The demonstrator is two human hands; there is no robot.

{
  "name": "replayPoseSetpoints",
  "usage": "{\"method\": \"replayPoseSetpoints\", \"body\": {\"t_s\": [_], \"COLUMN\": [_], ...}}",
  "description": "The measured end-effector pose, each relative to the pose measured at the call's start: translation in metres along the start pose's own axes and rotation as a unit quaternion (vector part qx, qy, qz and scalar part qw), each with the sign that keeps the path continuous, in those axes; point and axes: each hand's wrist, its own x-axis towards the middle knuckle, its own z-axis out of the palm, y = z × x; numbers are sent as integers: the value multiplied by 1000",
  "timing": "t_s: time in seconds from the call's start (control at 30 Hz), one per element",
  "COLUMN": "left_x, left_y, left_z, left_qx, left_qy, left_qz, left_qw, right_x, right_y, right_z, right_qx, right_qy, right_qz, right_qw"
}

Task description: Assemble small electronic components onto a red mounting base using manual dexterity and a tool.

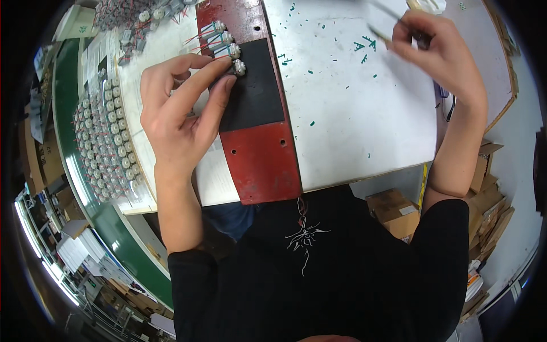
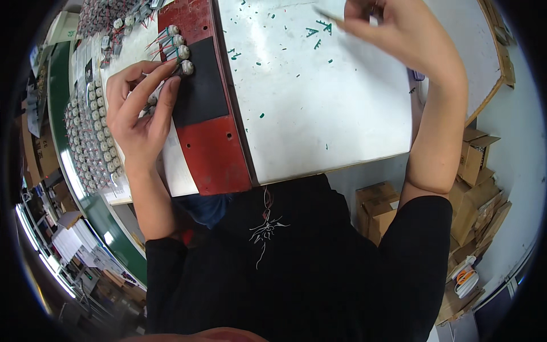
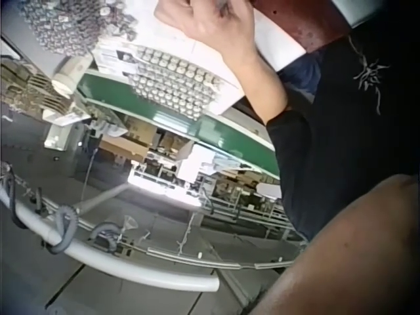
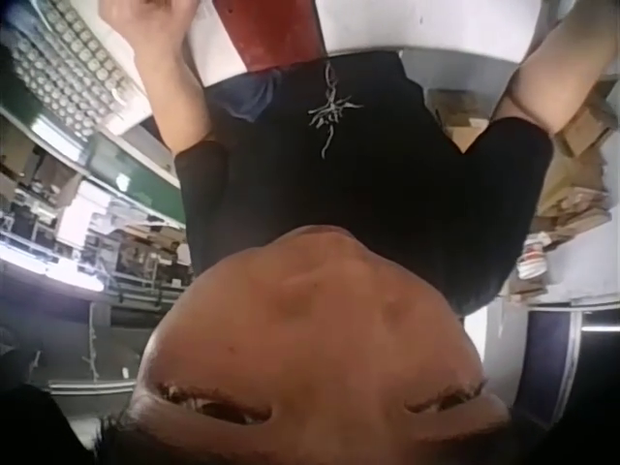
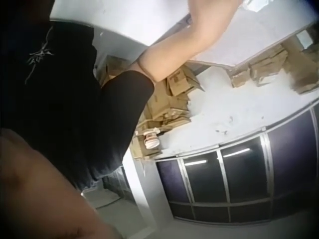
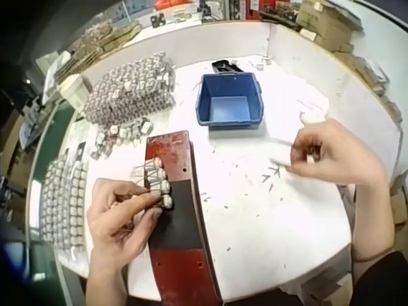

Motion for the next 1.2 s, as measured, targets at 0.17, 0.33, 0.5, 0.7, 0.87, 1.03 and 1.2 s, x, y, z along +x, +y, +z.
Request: {"method": "replayPoseSetpoints", "body": {"t_s": [0.17, 0.33, 0.5, 0.7, 0.87, 1.03, 1.2], "left_x": [0, -1, -4, 7, 37, 76, 68], "left_y": [-3, -17, -21, -22, -58, -86, -122], "left_z": [-6, -9, -18, -31, -37, -9, -3], "left_qx": [-1, -19, -24, -26, 128, 277, 62], "left_qy": [23, 79, 95, 30, -38, -40, 47], "left_qz": [-25, -83, -140, -246, -155, -81, 24], "left_qw": [999, 993, 985, 969, 979, 957, 997], "right_x": [7, 6, 10, 7, 7, 10, 10], "right_y": [-2, -8, 0, -10, -17, -12, -14], "right_z": [5, 14, 25, 34, 37, 34, 41], "right_qx": [-2, -19, 34, -26, 28, 20, 35], "right_qy": [102, 10, -19, 34, 34, -2, 75], "right_qz": [-94, -116, -72, -107, -92, -83, -146], "right_qw": [990, 993, 997, 993, 995, 996, 986]}}
